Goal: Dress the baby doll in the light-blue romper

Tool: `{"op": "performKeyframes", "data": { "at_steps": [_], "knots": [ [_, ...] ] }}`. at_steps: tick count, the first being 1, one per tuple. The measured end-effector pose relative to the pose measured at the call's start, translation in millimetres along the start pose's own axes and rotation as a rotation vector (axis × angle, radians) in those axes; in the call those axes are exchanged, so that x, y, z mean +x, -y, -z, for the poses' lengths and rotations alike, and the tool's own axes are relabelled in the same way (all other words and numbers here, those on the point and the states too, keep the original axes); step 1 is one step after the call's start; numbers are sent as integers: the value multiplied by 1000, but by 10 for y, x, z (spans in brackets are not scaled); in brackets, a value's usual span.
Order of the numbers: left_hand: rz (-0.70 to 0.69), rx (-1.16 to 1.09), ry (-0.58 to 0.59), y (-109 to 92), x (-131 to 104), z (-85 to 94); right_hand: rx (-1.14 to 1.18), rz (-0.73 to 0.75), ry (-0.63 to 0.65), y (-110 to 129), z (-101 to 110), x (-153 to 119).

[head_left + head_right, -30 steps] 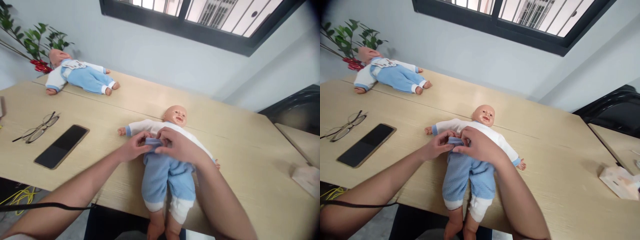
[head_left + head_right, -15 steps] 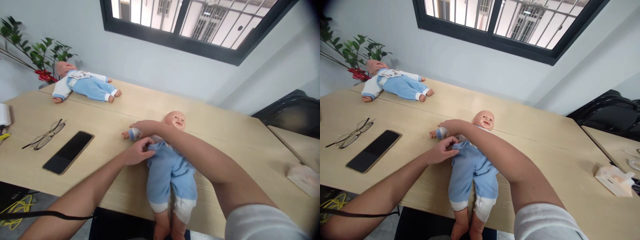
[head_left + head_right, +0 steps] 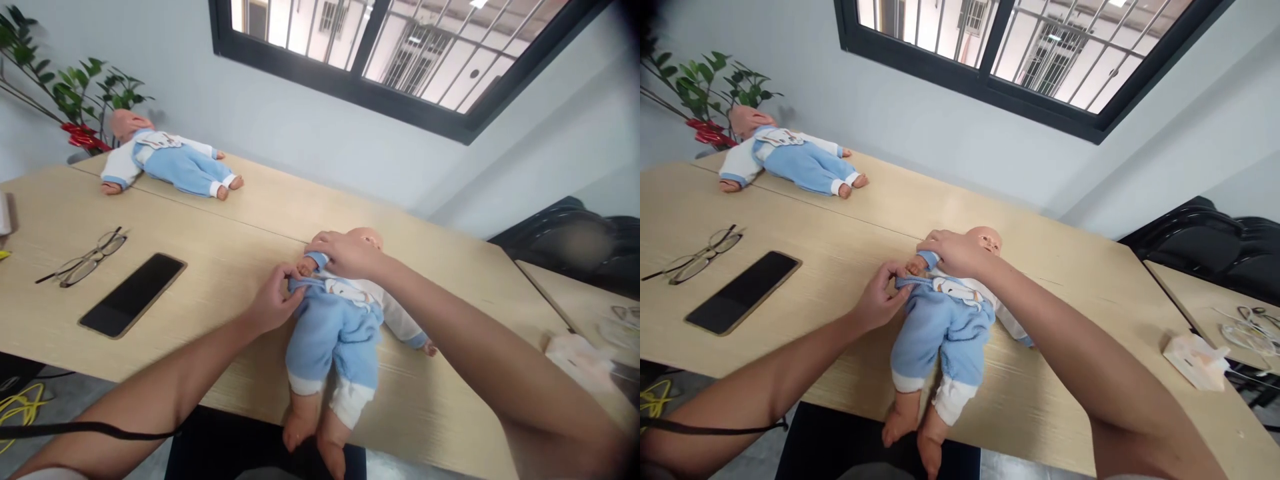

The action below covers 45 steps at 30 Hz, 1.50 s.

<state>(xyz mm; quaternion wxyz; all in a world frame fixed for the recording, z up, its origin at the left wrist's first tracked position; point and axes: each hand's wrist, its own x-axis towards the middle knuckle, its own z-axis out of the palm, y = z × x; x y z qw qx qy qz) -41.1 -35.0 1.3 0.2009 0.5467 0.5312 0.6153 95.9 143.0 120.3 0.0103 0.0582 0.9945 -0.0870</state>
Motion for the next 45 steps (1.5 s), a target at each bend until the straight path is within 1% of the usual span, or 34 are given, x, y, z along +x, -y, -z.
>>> {"op": "performKeyframes", "data": {
  "at_steps": [2, 5, 8, 12, 13, 15, 17, 20, 22, 24, 26, 28, 30, 32, 34, 35, 36, 39, 40, 41, 43, 45],
  "knots": [
    [-45, -19, -31, 34, -4, -15, 17, 32, 47, 25, 7, -58],
    [-38, -32, -16, 95, 23, -18, 180, 69, 56, 63, 19, -112],
    [-3, -43, -1, 154, 72, -6, 309, 70, 55, 113, 0, -132],
    [103, -155, -54, 193, 135, 4, 435, 59, 92, 260, -77, -77],
    [138, -195, -57, 194, 146, 7, 468, 37, 93, 308, -97, -51],
    [207, -268, -19, 190, 163, 17, 521, -42, 93, 400, -130, 2],
    [252, -302, 32, 190, 173, 33, 574, -167, 91, 467, -142, 40],
    [236, -248, 49, 215, 182, 58, 706, -372, 48, 503, -111, 56],
    [201, -184, 42, 244, 185, 67, 754, -470, 18, 502, -63, 53],
    [186, -143, 40, 273, 184, 69, 734, -538, 15, 500, -9, 63],
    [183, -127, 38, 300, 183, 67, 699, -582, 52, 501, 34, 102],
    [177, -111, 31, 320, 187, 64, 683, -596, 114, 498, 56, 170],
    [189, -84, 22, 326, 200, 70, 675, -571, 189, 480, 56, 254],
    [244, -48, 8, 307, 218, 98, 660, -540, 248, 451, 40, 332],
    [327, 27, -9, 255, 229, 156, 642, -545, 270, 420, 20, 388],
    [362, 62, 12, 216, 227, 194, 632, -568, 266, 410, 12, 406],
    [390, 86, 65, 171, 219, 232, 621, -598, 257, 404, 5, 419],
    [426, 153, 318, 17, 173, 315, 583, -672, 231, 418, -1, 442],
    [423, 199, 355, -31, 157, 323, 567, -685, 228, 431, 1, 452],
    [412, 259, 352, -74, 145, 323, 551, -696, 228, 445, 5, 464],
    [360, 374, 280, -135, 137, 314, 514, -720, 223, 458, 14, 495],
    [280, 422, 234, -166, 149, 318, 476, -736, 222, 437, 20, 535]
  ]
}}
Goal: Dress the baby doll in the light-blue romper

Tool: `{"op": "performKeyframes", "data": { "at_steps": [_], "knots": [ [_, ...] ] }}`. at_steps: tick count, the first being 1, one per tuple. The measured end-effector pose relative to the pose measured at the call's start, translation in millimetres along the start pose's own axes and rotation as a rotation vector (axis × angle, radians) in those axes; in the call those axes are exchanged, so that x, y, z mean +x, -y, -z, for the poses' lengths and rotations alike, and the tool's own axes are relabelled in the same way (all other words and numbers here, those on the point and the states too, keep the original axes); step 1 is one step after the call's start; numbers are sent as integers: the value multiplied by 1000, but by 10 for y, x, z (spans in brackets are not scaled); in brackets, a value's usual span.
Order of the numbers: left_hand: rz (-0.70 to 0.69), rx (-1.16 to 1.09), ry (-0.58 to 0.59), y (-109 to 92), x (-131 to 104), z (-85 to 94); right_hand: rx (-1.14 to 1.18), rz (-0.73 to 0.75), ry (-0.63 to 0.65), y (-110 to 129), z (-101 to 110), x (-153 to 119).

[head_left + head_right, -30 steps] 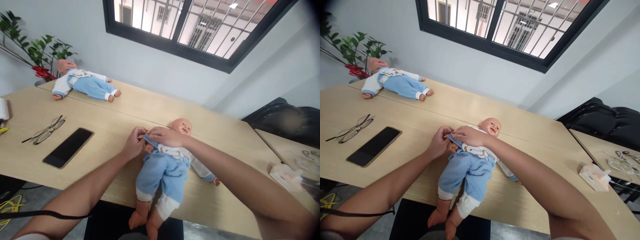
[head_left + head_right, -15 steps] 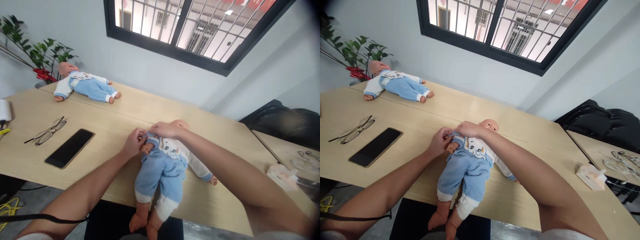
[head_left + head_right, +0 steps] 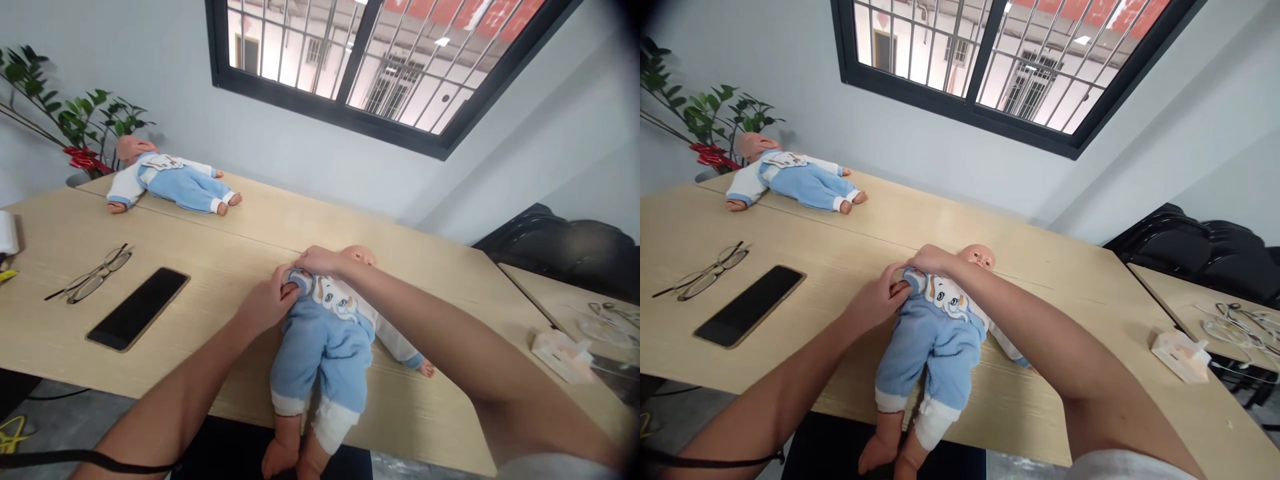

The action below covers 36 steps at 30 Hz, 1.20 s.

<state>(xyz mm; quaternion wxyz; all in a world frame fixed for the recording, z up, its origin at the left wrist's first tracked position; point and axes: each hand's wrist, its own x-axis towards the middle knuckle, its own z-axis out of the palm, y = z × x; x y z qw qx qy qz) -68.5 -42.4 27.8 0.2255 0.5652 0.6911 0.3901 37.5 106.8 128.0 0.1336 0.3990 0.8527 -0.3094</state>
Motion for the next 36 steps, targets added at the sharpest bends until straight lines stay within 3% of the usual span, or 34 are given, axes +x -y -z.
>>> {"op": "performKeyframes", "data": {
  "at_steps": [5, 8, 11, 16, 23, 27, 30, 32, 34, 36],
  "knots": [
    [-257, -47, 11, 23, 15, 118, -60, -31, -36, -86, 65, 233],
    [-312, -164, 33, 52, 9, 190, -130, -116, -83, -187, 94, 370],
    [-249, -306, 62, 116, 21, 267, -193, -191, -132, -296, 148, 418],
    [2, -492, 122, 272, 94, 442, -310, -272, -213, -482, 346, 323],
    [28, -556, 87, 372, 222, 501, -353, -304, -245, -612, 459, 72],
    [40, -575, 113, 421, 253, 450, -234, -264, -224, -640, 311, -165],
    [63, -574, 121, 447, 260, 440, -52, -78, -262, -789, 104, -472],
    [72, -572, 128, 462, 266, 452, 52, 50, -375, -971, -93, -736],
    [81, -564, 132, 484, 274, 471, 138, 88, -466, -1181, -333, -1011],
    [90, -542, 143, 518, 279, 489, 208, 70, -450, -1362, -594, -1248]
  ]
}}
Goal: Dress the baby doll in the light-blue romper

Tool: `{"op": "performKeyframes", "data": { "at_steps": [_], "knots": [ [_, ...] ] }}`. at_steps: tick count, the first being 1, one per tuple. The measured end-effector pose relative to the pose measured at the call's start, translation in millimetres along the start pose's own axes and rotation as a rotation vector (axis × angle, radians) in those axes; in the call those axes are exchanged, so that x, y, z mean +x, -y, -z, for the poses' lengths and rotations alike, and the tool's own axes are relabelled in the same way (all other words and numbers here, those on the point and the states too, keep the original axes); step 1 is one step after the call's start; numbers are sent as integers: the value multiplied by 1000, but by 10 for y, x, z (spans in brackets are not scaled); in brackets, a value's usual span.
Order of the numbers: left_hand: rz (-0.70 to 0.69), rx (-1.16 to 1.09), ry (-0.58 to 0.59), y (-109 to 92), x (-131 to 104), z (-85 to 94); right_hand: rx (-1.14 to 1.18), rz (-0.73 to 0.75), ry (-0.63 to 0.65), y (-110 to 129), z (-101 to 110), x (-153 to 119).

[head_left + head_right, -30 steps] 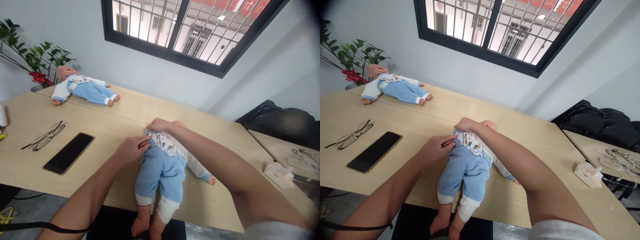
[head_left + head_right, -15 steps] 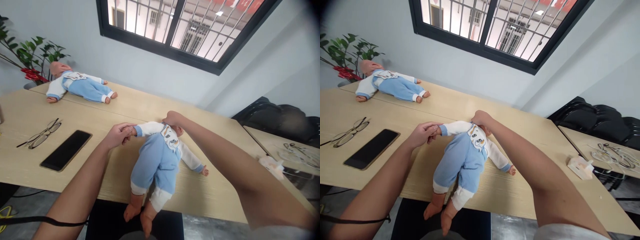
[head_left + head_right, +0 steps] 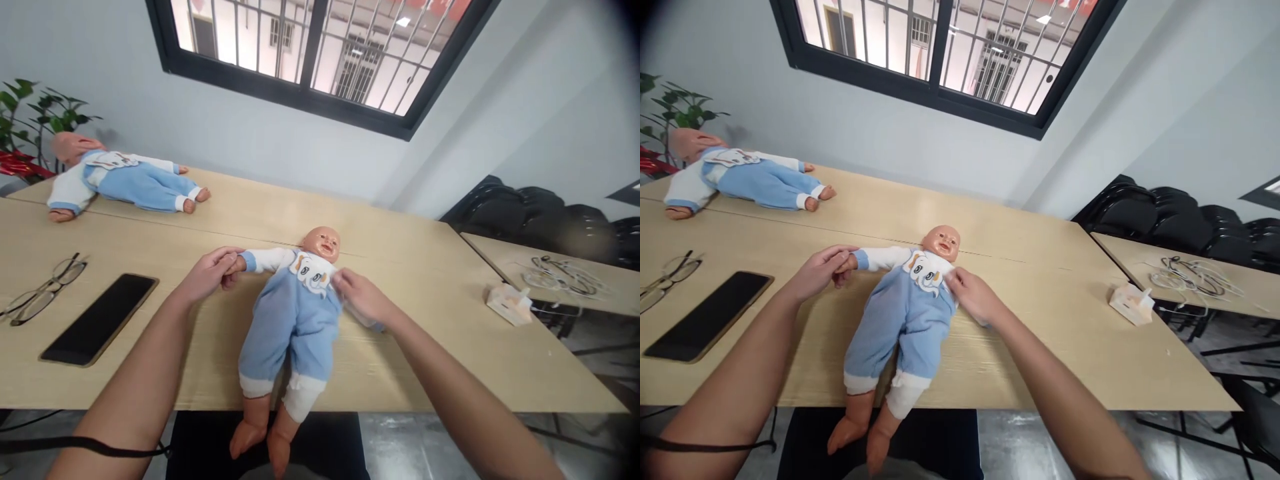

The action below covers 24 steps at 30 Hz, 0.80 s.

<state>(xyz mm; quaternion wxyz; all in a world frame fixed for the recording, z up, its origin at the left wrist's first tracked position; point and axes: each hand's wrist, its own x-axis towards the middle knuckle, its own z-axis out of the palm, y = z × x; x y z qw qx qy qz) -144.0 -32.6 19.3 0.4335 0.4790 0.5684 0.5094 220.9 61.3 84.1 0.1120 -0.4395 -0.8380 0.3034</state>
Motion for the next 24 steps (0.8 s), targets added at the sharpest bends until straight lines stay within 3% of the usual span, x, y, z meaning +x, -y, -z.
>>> {"op": "performKeyframes", "data": {
  "at_steps": [2, 5, 9, 15, 17, 21, 24],
  "knots": [
    [20, 23, 24, 37, -2, 32, 37, 2, 15, -136, -125, -249],
    [72, 74, 88, 112, -16, 66, 71, 32, -109, -218, -326, -419],
    [126, 218, 113, 179, -23, 84, 297, 14, -262, -262, -480, -395],
    [58, 429, 71, 206, 4, 117, 703, -97, -226, -431, -477, -366],
    [59, 452, 71, 222, 2, 122, 672, -58, -246, -472, -489, -391],
    [64, 534, 68, 234, -25, 89, 383, 100, -336, -503, -585, -434],
    [50, 570, 96, 206, -41, 80, 377, 94, -326, -511, -656, -447]
  ]
}}
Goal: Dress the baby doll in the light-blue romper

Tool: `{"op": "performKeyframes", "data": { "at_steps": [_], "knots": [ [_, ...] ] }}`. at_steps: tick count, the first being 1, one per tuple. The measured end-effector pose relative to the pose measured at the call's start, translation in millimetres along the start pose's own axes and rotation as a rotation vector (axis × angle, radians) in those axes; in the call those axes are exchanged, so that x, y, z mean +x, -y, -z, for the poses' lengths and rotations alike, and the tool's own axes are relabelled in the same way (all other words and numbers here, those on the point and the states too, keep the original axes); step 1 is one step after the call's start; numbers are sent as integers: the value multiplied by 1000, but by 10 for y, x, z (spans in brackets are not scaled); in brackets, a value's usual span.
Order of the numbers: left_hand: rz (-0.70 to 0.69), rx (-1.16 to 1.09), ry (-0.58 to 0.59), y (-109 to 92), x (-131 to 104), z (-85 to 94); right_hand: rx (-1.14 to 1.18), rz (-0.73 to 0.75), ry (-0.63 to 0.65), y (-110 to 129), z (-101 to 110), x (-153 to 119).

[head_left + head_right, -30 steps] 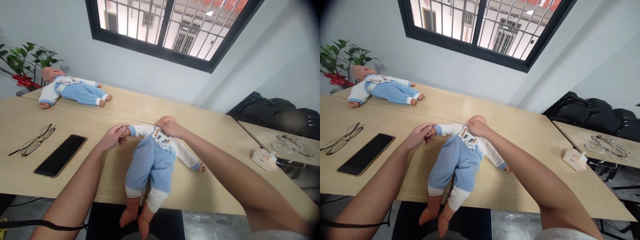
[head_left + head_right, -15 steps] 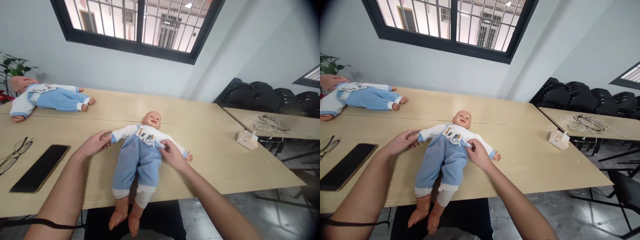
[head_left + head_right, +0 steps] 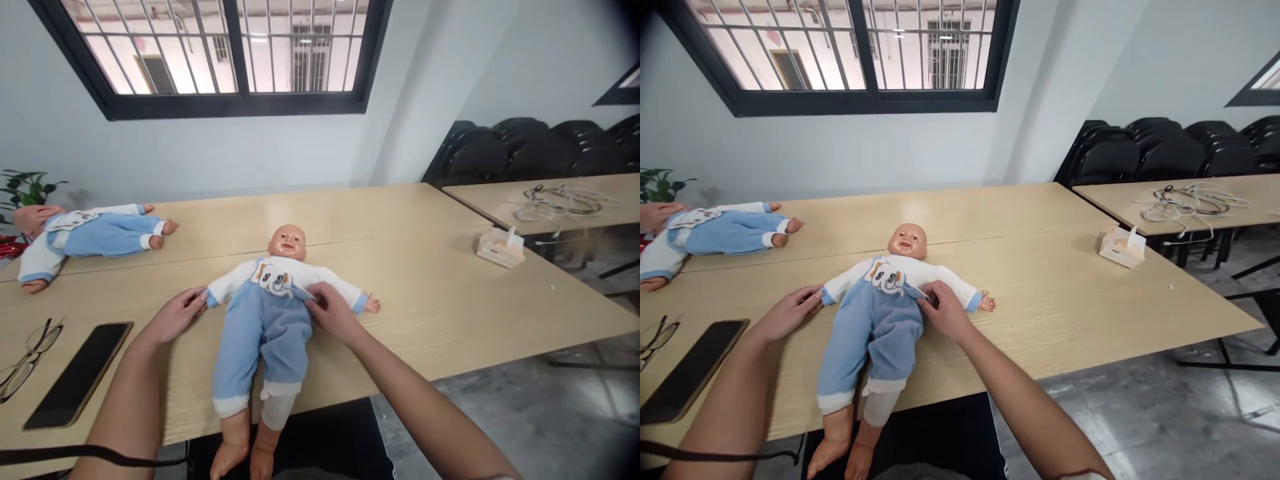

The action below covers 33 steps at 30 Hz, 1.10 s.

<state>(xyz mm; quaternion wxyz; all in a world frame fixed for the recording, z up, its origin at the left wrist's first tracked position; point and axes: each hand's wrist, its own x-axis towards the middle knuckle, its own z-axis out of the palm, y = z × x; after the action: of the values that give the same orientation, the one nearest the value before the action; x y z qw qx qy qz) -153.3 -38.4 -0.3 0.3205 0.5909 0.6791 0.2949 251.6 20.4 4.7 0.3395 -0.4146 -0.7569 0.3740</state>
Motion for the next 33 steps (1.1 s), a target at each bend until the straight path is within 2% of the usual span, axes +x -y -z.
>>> {"op": "performKeyframes", "data": {
  "at_steps": [3, 5, 7, 8, 9, 11, 12, 13, 15, 17, 20, 27, 30, 33],
  "knots": [
    [-3, 31, 68, -78, 29, 89, 142, -85, 15, -12, -8, -23],
    [-13, 130, 27, -235, 90, 150, 217, -113, 7, -16, -1, -30],
    [-99, 284, -81, -524, 175, 137, 244, -128, -45, -25, -3, -28],
    [-179, 359, -132, -715, 220, 86, 243, -130, -78, -33, -9, -25],
    [-285, 412, -136, -926, 264, 4, 237, -127, -113, -42, -17, -22],
    [-498, 447, -67, -1359, 346, -234, 197, -95, -201, -59, -32, -20],
    [-586, 464, 8, -1554, 386, -370, 163, -60, -250, -65, -35, -23],
    [-644, 504, 126, -1719, 424, -504, 121, -12, -295, -68, -33, -31],
    [-664, 575, 298, -1941, 492, -725, 23, 99, -329, -66, -16, -55],
    [-609, 632, 370, -2028, 539, -852, -71, 173, -267, -58, 7, -82],
    [-528, 651, 372, -2018, 553, -890, -152, 202, -149, -56, 18, -102],
    [-507, 566, 292, -1943, 479, -853, -9, 271, -226, -62, -10, -95],
    [-515, 592, 263, -1957, 452, -837, 30, 268, -176, -23, 1, -107],
    [-453, 602, 244, -1987, 419, -800, 96, 222, -94, 16, 6, -105]
  ]
}}
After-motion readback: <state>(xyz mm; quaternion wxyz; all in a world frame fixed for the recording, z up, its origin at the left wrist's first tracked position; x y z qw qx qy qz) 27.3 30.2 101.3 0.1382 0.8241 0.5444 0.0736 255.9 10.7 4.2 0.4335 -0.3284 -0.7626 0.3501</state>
